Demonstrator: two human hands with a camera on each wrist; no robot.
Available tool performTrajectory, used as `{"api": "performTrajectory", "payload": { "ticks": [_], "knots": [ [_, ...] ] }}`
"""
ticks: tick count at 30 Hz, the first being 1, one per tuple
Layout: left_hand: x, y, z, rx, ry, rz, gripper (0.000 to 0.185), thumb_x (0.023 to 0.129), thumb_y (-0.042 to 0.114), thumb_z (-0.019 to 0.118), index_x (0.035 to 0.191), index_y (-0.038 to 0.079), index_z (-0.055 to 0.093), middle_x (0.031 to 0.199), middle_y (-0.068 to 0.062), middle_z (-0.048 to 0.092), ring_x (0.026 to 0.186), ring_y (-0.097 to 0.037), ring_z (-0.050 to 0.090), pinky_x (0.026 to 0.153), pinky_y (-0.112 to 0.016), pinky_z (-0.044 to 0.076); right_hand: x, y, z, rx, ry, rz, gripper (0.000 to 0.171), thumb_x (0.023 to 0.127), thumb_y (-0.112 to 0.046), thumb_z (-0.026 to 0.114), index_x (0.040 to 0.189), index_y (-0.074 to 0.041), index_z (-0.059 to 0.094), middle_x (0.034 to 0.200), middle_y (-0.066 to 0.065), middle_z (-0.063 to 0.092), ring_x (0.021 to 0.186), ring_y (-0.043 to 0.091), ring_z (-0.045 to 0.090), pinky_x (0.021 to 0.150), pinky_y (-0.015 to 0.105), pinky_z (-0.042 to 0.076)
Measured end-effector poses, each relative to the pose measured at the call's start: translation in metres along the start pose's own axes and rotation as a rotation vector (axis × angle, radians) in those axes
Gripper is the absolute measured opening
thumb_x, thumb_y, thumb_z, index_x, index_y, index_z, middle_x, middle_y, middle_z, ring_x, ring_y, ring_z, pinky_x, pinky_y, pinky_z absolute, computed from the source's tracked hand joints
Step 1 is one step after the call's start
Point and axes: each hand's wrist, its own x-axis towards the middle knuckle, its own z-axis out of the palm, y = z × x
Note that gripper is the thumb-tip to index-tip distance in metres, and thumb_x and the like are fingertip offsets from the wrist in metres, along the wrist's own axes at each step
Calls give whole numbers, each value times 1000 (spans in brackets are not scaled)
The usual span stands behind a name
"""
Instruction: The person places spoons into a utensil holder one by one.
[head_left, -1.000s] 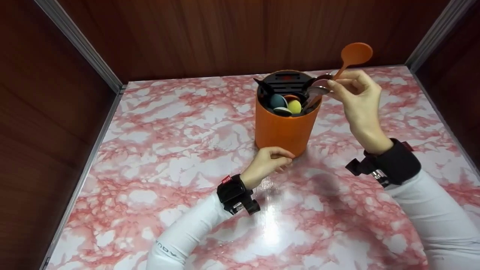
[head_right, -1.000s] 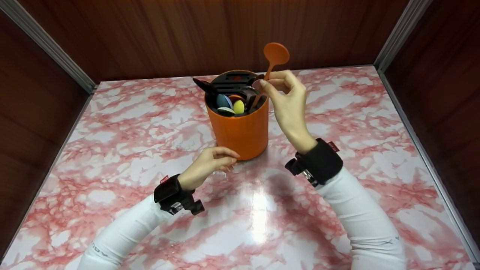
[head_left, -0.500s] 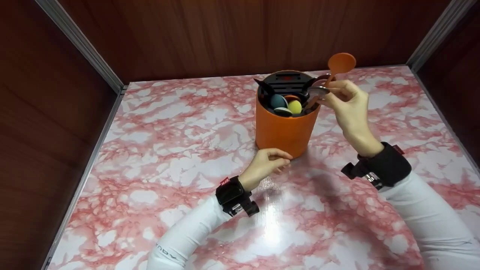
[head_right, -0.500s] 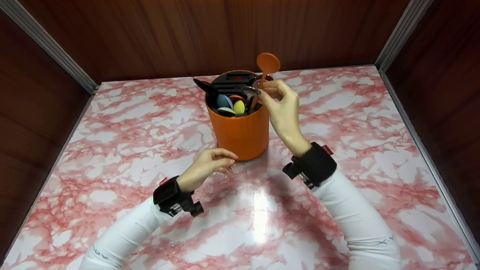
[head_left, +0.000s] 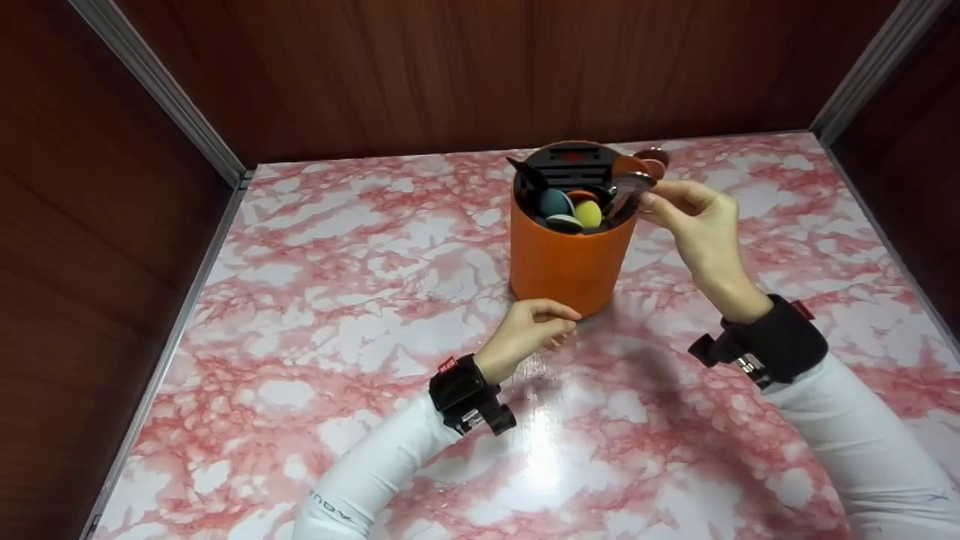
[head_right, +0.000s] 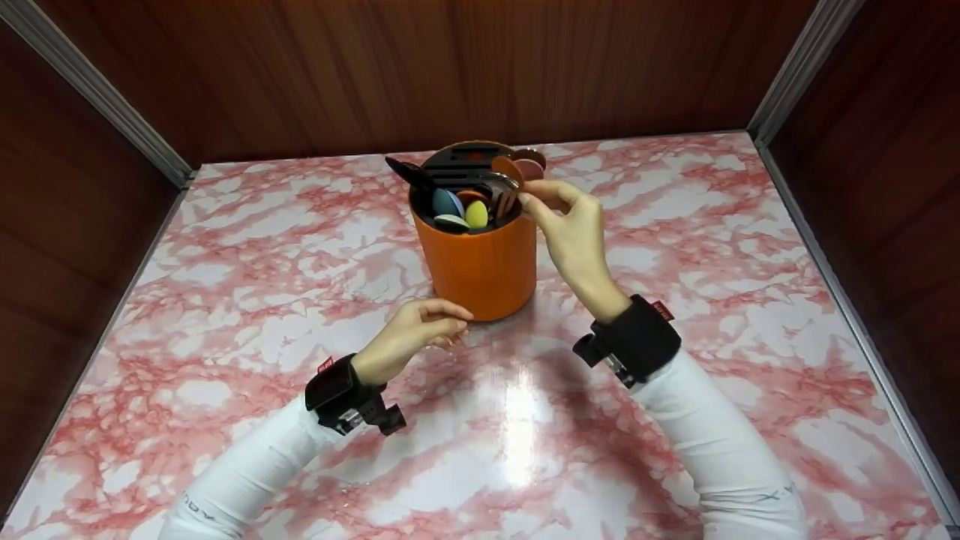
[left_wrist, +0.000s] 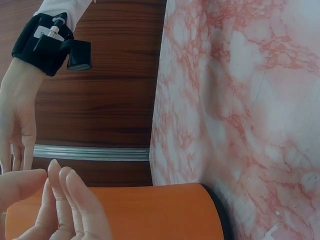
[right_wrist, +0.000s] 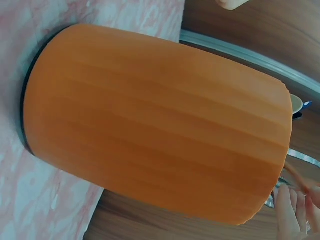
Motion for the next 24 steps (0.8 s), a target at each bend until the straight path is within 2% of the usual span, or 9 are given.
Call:
{"api": "performTrajectory", "payload": {
  "ticks": [4,9,16,19,22,24],
  "knots": [
    [0,-1,0,-5,3,-3,24,86,0,57,107,-11,61,72,3,59,62,-7,55,59,-17,49,-2,2,-7,6,-3,20,9,80,0,68,82,-8,71,76,0,71,69,9,68,69,22,58],
    [0,-3,-2,0,15,-18,23,86,1,57,106,-10,62,79,-6,63,63,-8,55,61,-18,50,-7,5,-15,9,10,57,9,80,0,67,85,-7,71,78,1,71,69,9,69,70,21,58],
    [2,-7,-3,7,31,-28,24,86,2,57,107,-10,61,78,-4,62,64,-8,54,61,-19,49,-16,14,-28,-79,-9,95,8,82,-5,67,87,-10,70,77,-2,71,71,7,68,71,19,58],
    [1,-7,-4,-2,34,-14,24,87,1,56,106,-11,61,80,-8,63,64,-8,55,61,-19,49,-22,19,-32,-193,-20,82,9,84,-8,66,92,-8,69,77,-8,69,72,5,66,72,17,57],
    [1,-7,-6,26,53,21,23,87,0,55,106,-11,61,86,-14,66,64,-7,56,61,-20,52,-30,24,-35,-424,-41,32,17,86,-12,64,99,-2,68,80,-16,66,73,-3,63,71,11,55],
    [1,-7,-8,89,87,63,21,86,0,56,104,-9,62,91,-16,67,68,-7,57,63,-19,52,-35,28,-35,-581,-69,-16,22,88,-13,62,103,2,67,86,-11,68,75,-10,59,70,5,51]
  ]
}}
